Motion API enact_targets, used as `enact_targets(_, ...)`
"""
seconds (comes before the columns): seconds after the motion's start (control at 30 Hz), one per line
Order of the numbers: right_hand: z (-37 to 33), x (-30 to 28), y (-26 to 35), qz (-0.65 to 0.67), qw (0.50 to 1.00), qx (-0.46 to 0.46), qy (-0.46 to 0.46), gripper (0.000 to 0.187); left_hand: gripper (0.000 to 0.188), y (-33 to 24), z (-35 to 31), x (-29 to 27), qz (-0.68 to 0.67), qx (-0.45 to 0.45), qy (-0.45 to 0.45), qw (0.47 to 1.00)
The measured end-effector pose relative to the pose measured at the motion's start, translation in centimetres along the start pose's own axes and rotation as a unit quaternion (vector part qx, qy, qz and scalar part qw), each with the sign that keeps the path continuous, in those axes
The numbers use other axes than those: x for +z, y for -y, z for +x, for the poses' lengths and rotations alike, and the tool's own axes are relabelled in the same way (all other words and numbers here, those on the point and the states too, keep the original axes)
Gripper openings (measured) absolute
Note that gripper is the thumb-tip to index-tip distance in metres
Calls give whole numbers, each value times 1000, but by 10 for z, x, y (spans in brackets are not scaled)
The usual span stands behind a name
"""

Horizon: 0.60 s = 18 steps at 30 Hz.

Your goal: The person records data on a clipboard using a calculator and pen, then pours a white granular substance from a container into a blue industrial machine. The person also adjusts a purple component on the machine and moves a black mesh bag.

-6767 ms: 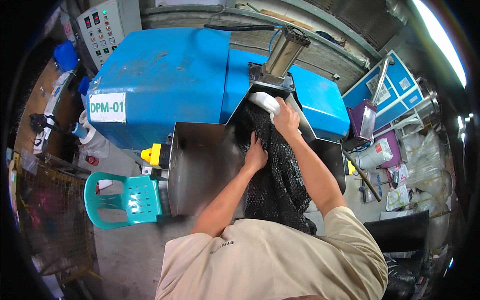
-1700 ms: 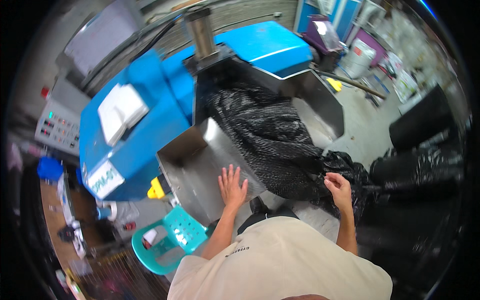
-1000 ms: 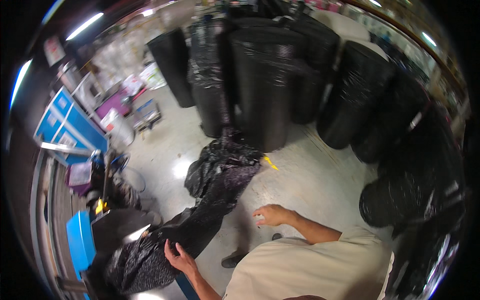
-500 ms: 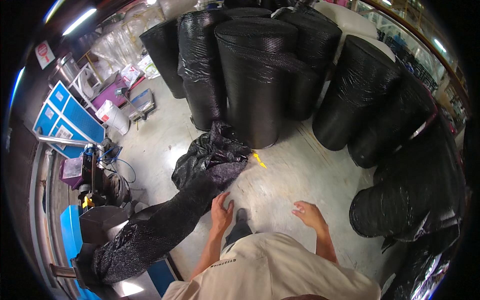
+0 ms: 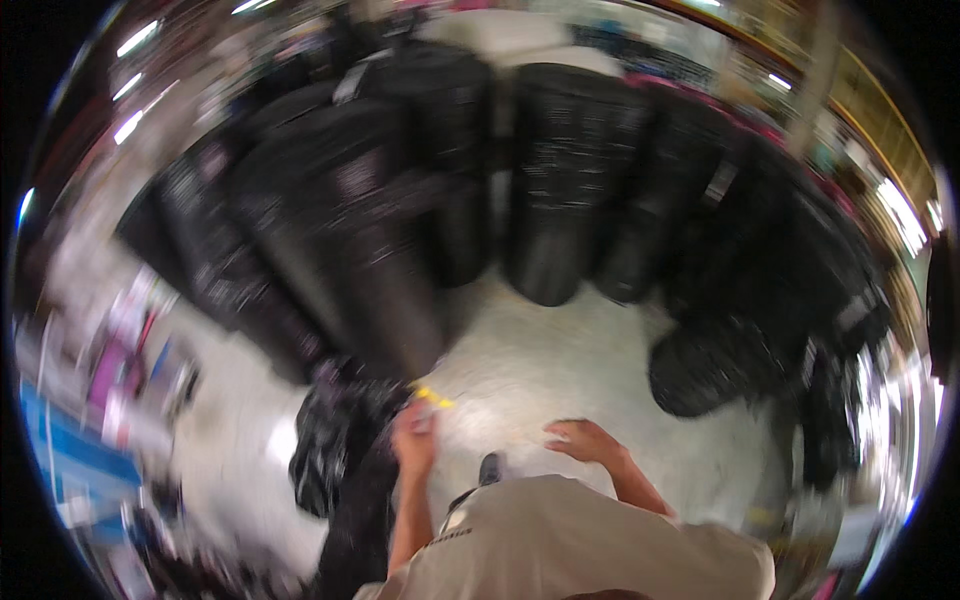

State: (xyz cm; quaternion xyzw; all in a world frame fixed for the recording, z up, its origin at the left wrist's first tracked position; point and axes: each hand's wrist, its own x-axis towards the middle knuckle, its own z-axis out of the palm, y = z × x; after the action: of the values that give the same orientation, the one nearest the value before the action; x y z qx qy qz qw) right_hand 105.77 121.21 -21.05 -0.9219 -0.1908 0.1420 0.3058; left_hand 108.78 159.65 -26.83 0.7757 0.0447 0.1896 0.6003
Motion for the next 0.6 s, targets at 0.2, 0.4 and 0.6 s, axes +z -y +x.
enact_targets(0.2, -13, -43, -34, 46, 966, 164, -194, 47, 28, -188, 222, -53, -55, 263, -41, 962)
enact_targets(0.4, -48, -11, -76, 45, 963, 262, -46, 56, 33, -360, 285, 3, -41, 484, -62, 872)
enact_targets(0.6, -77, -12, -74, 94, 952, 288, -49, 62, 38, -461, 236, 119, -108, 548, 82, 825)
